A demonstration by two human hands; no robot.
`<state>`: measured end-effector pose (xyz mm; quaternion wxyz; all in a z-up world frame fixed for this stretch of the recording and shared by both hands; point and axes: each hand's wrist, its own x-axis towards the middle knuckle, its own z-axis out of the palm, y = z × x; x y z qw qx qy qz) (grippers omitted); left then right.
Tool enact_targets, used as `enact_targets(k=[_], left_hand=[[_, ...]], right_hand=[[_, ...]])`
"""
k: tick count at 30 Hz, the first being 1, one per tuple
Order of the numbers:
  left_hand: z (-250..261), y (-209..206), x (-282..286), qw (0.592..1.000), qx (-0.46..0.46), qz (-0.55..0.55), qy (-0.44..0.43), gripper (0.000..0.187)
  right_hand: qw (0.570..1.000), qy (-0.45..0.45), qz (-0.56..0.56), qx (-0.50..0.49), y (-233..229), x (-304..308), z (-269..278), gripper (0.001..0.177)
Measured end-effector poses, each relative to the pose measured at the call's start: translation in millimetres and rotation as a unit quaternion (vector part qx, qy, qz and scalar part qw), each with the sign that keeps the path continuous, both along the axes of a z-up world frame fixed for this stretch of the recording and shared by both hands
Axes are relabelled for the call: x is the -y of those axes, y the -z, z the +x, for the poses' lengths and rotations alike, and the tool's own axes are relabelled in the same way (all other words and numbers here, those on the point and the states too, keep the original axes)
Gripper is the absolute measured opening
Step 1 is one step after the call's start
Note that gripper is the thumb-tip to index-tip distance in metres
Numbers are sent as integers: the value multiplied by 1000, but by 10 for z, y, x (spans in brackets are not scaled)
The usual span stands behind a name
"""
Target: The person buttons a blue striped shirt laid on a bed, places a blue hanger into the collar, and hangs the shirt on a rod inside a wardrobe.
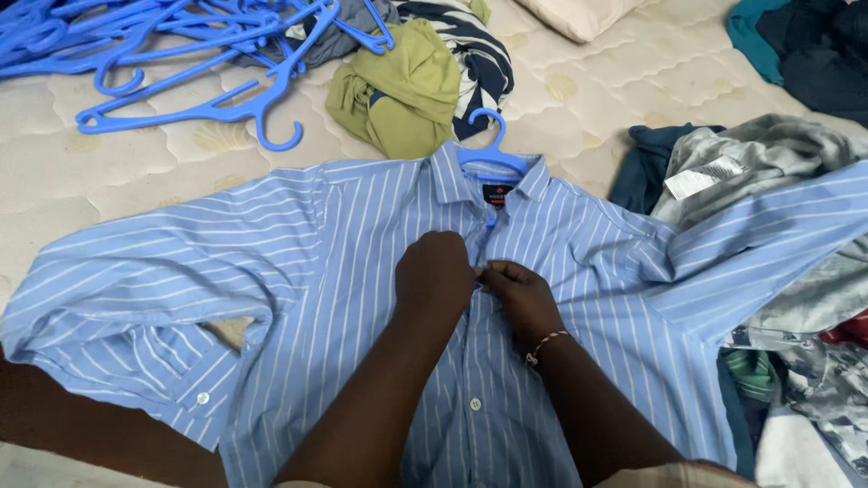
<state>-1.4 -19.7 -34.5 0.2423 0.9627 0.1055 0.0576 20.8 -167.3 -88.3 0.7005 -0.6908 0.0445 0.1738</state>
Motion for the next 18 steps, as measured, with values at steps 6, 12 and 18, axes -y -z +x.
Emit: enact_targets(k=[6, 12, 18], left_hand=[[-53, -83, 21, 999, -35, 21, 21, 25], [-23, -7, 48, 997, -4, 74, 35, 10], [-53, 32, 50, 997, -3, 43, 64, 30]], right_hand=[[999, -4, -21, -31, 16, 27, 41, 26], [998, -17, -15, -59, 120, 73, 113, 27], [998, -40, 11, -52, 19, 72, 73, 27]])
